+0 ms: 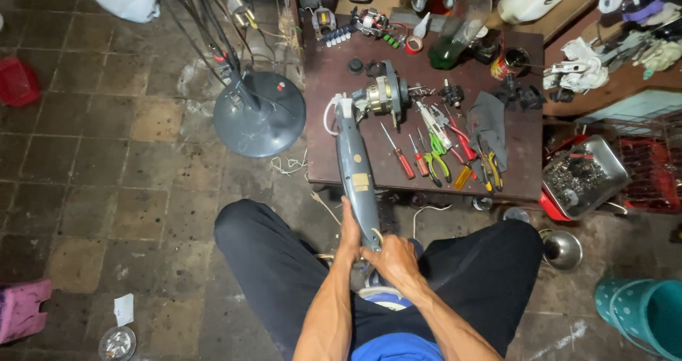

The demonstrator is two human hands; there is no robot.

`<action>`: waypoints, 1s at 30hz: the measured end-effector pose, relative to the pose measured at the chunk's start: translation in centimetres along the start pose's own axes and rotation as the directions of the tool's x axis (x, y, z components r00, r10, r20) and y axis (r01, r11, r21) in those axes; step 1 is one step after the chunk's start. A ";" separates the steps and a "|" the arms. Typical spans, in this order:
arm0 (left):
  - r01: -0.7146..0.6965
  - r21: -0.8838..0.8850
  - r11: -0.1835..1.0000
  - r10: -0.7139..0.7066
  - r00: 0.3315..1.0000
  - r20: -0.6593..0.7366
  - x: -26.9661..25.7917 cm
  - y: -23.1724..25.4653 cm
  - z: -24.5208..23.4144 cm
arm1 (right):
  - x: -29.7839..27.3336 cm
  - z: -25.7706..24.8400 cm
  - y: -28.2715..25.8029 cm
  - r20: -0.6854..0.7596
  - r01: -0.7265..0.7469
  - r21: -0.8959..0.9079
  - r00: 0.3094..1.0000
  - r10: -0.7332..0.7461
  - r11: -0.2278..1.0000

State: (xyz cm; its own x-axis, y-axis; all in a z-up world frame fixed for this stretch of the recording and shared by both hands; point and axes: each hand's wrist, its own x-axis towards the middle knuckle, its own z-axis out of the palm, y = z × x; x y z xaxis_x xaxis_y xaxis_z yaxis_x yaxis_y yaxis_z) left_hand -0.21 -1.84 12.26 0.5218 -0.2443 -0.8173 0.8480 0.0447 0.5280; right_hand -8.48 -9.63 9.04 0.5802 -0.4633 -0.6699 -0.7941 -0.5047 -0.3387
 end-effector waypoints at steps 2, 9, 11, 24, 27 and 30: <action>-0.025 0.004 1.000 0.025 1.000 -0.017 1.1 -0.4 -0.5 | -1.9 -1.5 -1.8 0.026 0.003 -0.008 1.000 -0.002 1.000; -0.024 0.063 0.998 0.027 0.999 -0.047 1.0 -0.5 -0.8 | -3.6 -2.6 -3.5 0.083 0.003 -0.064 0.997 0.003 0.998; -0.019 0.077 0.997 0.023 0.998 -0.052 0.6 -0.3 -0.8 | -3.4 -2.5 -3.5 0.083 0.007 -0.059 0.997 -0.002 0.998; 0.029 -0.102 0.994 -0.021 0.996 0.084 2.9 -3.8 -1.5 | -2.9 -2.9 -3.3 0.109 0.024 -0.085 0.994 -0.014 0.996; 0.008 -0.078 0.997 -0.001 0.996 0.090 1.6 -2.7 -1.4 | -2.6 -2.8 -3.8 0.109 0.035 -0.054 0.994 -0.029 0.998; -0.020 -0.087 0.996 0.027 0.997 0.073 1.6 -2.8 -1.5 | -3.3 -3.4 -4.5 0.096 0.032 -0.023 0.995 -0.030 0.999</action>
State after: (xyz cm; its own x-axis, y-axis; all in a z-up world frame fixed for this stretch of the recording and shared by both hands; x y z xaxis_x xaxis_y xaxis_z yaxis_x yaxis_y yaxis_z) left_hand -1.58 -0.88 9.12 0.5361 -0.3133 -0.7838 0.8421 0.1335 0.5226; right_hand -6.17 -8.28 15.03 0.5838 -0.3762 -0.7195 -0.7705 -0.5360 -0.3450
